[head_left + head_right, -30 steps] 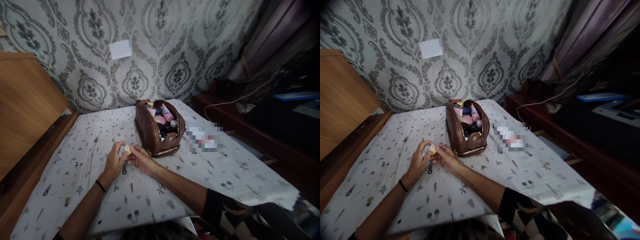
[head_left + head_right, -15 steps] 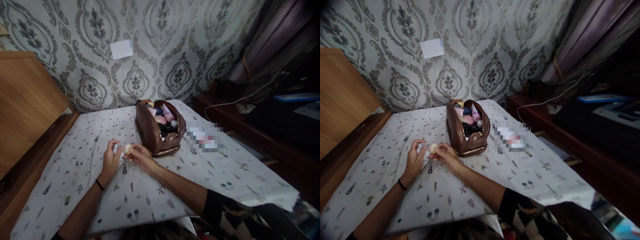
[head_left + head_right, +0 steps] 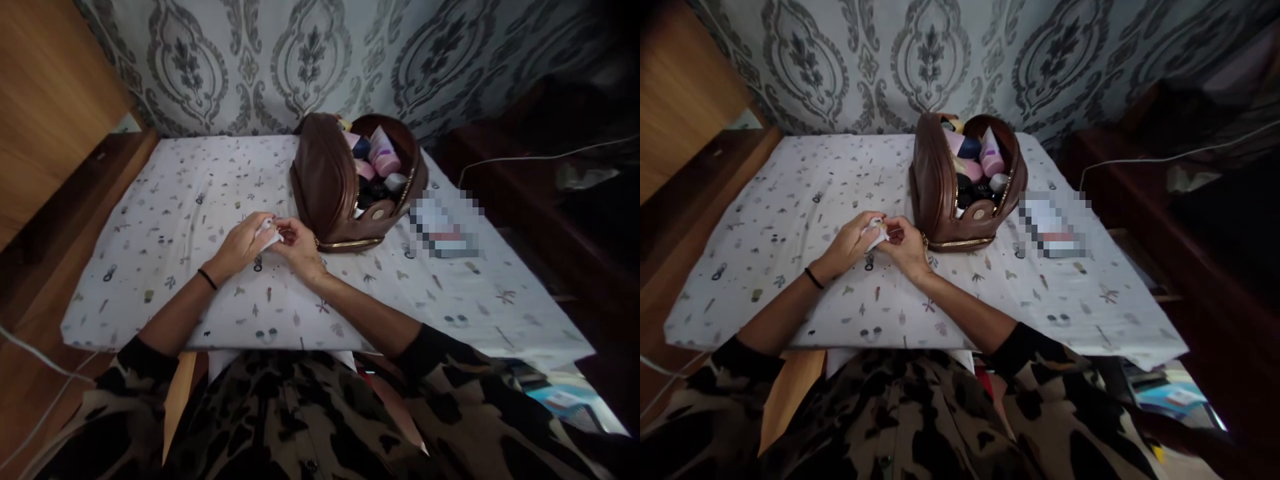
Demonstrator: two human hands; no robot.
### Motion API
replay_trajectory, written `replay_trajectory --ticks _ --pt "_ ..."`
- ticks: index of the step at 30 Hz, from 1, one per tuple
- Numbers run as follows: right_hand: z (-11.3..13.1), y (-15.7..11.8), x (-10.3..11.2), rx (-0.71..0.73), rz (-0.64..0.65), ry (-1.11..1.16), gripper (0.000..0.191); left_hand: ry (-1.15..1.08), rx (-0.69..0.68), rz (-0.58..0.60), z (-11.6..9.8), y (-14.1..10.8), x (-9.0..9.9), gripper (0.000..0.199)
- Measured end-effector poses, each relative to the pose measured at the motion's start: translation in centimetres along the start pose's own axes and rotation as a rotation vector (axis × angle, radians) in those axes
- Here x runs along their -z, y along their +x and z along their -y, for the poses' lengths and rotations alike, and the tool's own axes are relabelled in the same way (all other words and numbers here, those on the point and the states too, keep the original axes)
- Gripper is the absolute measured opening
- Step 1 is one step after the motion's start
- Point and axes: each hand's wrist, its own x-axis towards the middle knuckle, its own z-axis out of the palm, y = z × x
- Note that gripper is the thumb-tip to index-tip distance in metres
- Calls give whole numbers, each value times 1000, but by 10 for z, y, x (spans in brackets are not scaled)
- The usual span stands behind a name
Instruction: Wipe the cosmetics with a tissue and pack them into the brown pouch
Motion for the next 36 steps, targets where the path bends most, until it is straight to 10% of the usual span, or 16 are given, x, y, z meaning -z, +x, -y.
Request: replay_trajectory --ticks 10,21,36 --pt "7 -7 2 293 -11 -230 29 -409 125 6 7 3 0 34" --pt "-5 -3 7 56 156 23 55 -165 1 -140 4 0 2 23" --pt "6 -12 4 218 78 -266 41 -371 122 -52 6 1 4 28"
